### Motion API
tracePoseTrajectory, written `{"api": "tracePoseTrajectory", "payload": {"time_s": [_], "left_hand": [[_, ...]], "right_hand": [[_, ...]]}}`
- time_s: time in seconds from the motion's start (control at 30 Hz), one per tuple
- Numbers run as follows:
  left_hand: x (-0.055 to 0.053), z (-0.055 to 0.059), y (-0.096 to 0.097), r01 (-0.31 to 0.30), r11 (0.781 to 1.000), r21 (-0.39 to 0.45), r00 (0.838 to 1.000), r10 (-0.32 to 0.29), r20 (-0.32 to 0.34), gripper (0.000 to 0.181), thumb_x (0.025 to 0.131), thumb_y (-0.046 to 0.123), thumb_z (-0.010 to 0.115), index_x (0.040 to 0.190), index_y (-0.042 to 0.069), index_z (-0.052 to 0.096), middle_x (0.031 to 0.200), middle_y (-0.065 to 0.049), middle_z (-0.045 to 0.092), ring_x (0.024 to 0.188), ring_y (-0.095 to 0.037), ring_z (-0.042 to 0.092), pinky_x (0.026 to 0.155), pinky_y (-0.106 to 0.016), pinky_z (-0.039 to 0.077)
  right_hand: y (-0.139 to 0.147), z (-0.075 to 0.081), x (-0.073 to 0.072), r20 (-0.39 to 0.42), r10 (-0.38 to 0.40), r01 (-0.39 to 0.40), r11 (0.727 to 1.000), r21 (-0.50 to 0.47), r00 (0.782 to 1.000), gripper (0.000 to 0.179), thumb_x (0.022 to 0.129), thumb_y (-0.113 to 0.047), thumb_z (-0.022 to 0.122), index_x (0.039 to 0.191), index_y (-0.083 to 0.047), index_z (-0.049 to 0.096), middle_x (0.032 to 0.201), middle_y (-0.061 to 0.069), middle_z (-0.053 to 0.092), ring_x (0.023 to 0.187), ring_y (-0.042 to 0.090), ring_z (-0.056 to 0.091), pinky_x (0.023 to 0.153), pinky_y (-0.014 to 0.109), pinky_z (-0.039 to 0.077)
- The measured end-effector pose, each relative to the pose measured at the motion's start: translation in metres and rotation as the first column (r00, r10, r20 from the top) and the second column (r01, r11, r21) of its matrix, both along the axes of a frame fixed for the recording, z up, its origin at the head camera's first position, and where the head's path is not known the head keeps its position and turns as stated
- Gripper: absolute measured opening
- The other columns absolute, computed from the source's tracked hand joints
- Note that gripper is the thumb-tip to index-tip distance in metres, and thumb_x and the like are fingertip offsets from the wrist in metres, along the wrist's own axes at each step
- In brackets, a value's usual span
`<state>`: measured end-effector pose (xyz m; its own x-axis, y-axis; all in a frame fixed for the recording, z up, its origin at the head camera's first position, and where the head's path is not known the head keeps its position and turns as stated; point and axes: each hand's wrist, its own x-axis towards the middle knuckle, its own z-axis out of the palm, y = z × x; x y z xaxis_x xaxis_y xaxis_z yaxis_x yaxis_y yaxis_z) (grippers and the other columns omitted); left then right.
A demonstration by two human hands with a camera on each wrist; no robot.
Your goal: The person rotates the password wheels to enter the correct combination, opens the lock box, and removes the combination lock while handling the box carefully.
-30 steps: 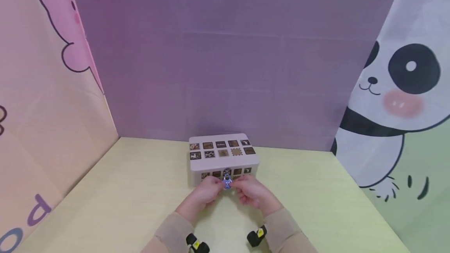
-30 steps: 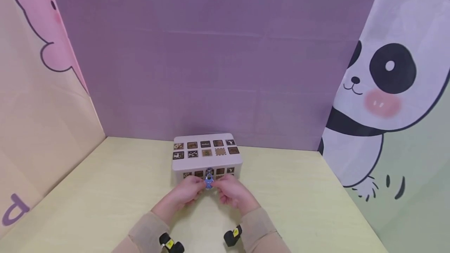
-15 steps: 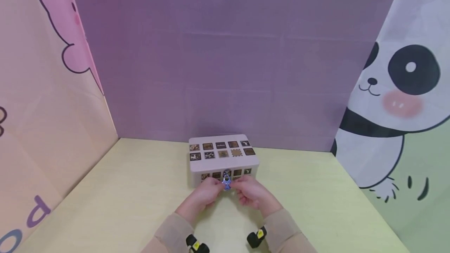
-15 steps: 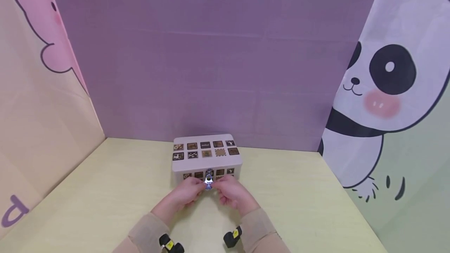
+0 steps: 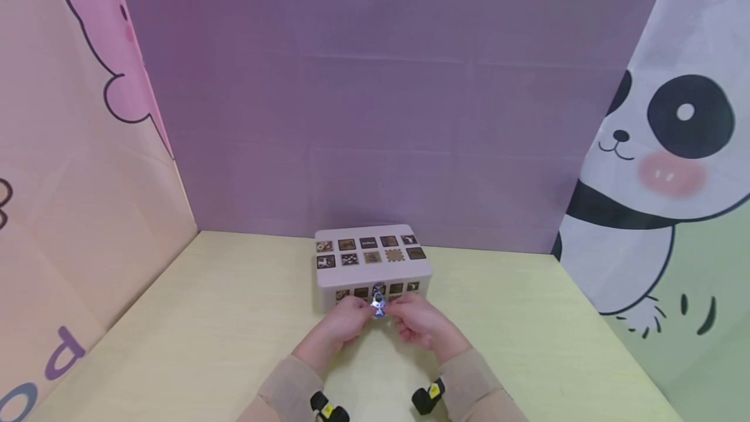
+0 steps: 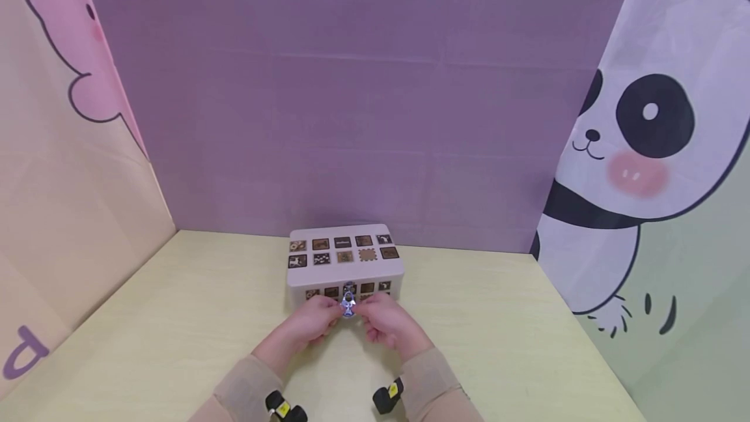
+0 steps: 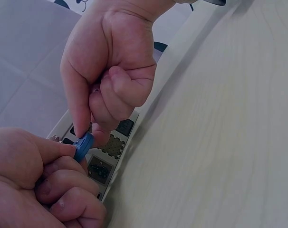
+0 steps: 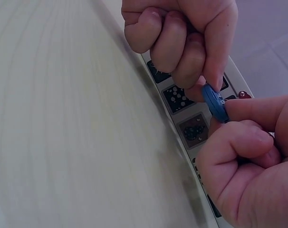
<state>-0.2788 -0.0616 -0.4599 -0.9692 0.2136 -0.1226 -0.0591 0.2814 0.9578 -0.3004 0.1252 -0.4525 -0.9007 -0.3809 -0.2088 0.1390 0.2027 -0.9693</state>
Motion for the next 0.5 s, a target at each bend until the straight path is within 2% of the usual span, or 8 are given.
{"api": "tracePoseTrajectory", "payload": {"time_s": [0.5], "left_hand": [[0.0031, 0.0023, 0.0008, 0.004, 1.000, 0.024, 1.000, -0.004, -0.012, 0.026, 0.103, 0.015, 0.055, 0.090, -0.005, 0.066, 0.056, 0.008, 0.038, 0.043, -0.005, 0.029, 0.039, -0.020, 0.026]], "right_hand": [[0.0000, 0.0007, 0.0017, -0.002, 0.011, -0.011, 1.000, 0.006, 1.000, 0.024, 0.101, -0.015, 0.057, 0.105, 0.008, 0.065, 0.062, -0.005, 0.040, 0.050, 0.008, 0.037, 0.046, 0.020, 0.033]]}}
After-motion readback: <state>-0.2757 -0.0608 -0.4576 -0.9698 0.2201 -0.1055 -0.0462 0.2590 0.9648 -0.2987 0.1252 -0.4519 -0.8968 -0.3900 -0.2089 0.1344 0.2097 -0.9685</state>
